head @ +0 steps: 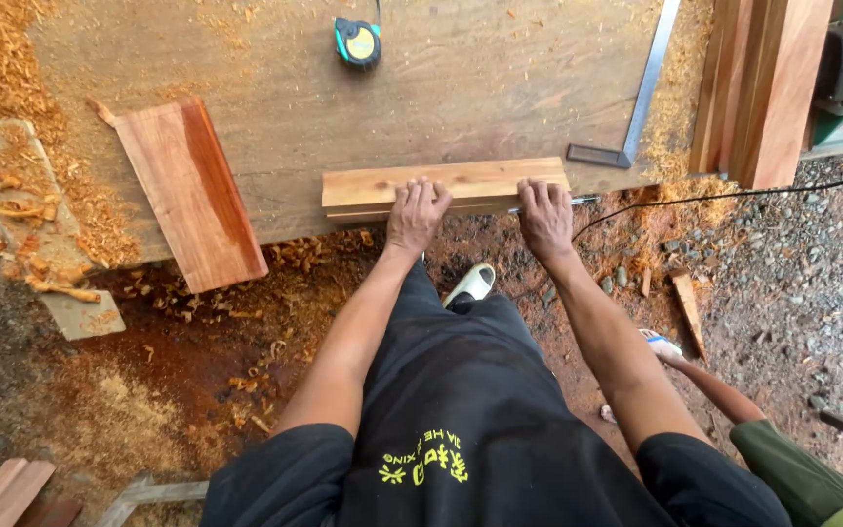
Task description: Marking wood pieces using a try square and a pencil for cutting
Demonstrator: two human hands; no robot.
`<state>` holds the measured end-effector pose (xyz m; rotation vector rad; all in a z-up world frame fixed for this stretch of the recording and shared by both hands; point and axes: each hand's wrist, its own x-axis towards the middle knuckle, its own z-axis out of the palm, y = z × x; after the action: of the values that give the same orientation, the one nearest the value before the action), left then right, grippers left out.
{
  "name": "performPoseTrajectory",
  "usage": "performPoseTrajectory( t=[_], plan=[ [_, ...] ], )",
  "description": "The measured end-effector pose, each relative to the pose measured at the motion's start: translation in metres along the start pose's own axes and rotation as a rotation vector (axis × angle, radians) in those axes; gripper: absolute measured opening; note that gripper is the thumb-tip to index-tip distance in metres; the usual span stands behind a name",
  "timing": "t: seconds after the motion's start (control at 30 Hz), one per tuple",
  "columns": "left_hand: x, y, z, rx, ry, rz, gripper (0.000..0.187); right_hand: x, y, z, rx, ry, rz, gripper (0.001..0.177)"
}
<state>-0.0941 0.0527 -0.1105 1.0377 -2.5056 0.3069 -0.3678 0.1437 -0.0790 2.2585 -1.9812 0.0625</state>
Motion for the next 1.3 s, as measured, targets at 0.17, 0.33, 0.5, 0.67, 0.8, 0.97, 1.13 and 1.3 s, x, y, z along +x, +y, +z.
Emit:
performPoseTrajectory(
  t=[0.17,0.33,0.5,0.67,0.8,0.97,1.13,1.3],
  plan=[
    [0.008,0.0,-0.035,0.091,-0.053,-0.012,0.014,-0.005,-0.013,-0.007,0.006,0.054,0.101,0.04],
    [0.01,-0.001,-0.04,0.045,-0.058,-0.014,0.021,-0.003,-0.014,-0.014,0.044,0.086,0.095,0.049],
    [0.035,-0.022,-0.032,-0.184,-0.18,-0.058,0.026,0.026,-0.009,-0.048,0.146,-0.037,0.164,0.054],
    [0.045,-0.045,-0.018,-0.486,-0.416,-0.094,0.056,0.052,0.009,-0.047,0.25,-0.263,0.208,0.054],
    [0.052,-0.051,-0.014,-0.465,-0.496,-0.095,0.06,0.077,0.01,-0.112,0.441,-0.18,0.285,0.071],
    [0.094,-0.049,-0.089,-0.464,-0.61,-0.218,0.116,0.027,0.078,-0.06,0.691,0.429,0.605,0.049],
    [0.106,-0.022,-0.06,-0.394,-0.704,-0.036,0.103,0.0,0.115,0.011,0.62,0.176,1.281,0.057],
    [0.061,-0.02,0.02,-0.319,-0.536,0.031,0.056,-0.012,0.127,0.068,0.514,0.142,1.279,0.059]
  ],
)
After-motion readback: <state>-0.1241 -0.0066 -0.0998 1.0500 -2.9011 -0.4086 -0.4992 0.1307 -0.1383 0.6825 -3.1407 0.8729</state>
